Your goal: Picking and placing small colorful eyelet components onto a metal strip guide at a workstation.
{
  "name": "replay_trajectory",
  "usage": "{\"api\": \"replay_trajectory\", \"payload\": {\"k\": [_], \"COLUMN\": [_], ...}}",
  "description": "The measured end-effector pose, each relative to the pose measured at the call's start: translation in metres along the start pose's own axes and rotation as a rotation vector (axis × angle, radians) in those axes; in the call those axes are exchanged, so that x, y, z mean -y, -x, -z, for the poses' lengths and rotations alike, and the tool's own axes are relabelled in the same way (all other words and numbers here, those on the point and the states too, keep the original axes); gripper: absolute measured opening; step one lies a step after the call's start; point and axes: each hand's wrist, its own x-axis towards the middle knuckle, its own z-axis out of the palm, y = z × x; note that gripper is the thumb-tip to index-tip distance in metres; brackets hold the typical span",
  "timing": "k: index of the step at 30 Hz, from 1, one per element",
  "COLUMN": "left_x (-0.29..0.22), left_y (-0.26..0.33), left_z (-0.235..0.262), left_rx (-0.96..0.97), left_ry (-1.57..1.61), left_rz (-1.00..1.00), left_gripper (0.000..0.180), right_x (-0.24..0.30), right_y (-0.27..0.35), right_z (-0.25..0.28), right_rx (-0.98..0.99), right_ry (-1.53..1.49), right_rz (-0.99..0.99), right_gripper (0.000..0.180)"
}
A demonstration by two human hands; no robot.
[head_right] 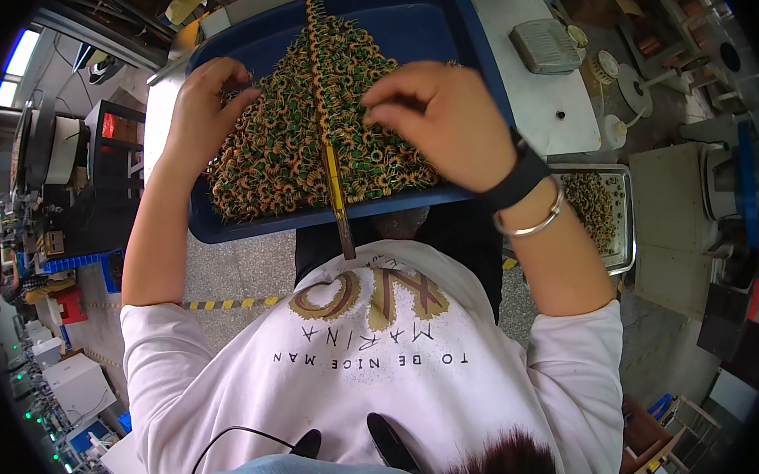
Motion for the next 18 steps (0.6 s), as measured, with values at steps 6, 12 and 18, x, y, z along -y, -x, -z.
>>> {"api": "replay_trajectory", "payload": {"k": [6, 12, 18], "left_x": [-0.039, -0.056, -0.060], "left_y": [0.016, 0.032, 0.039], "left_z": [0.002, -0.002, -0.002], "left_rx": [0.079, 0.102, 0.202], "left_ry": [0.251, 0.167, 0.224], "left_rz": [0.028, -0.262, -0.198], "left_gripper": [0.022, 0.023, 0.023], "right_x": [0.020, 0.021, 0.027], "right_y": [0.018, 0.023, 0.023], "right_z": [-0.035, -0.036, -0.035], "right_rx": [0.106, 0.100, 0.144], "right_ry": [0.172, 0.262, 0.221], "right_rz": [0.098, 0.120, 0.025], "right_gripper": [0.011, 0.010, 0.010]}}
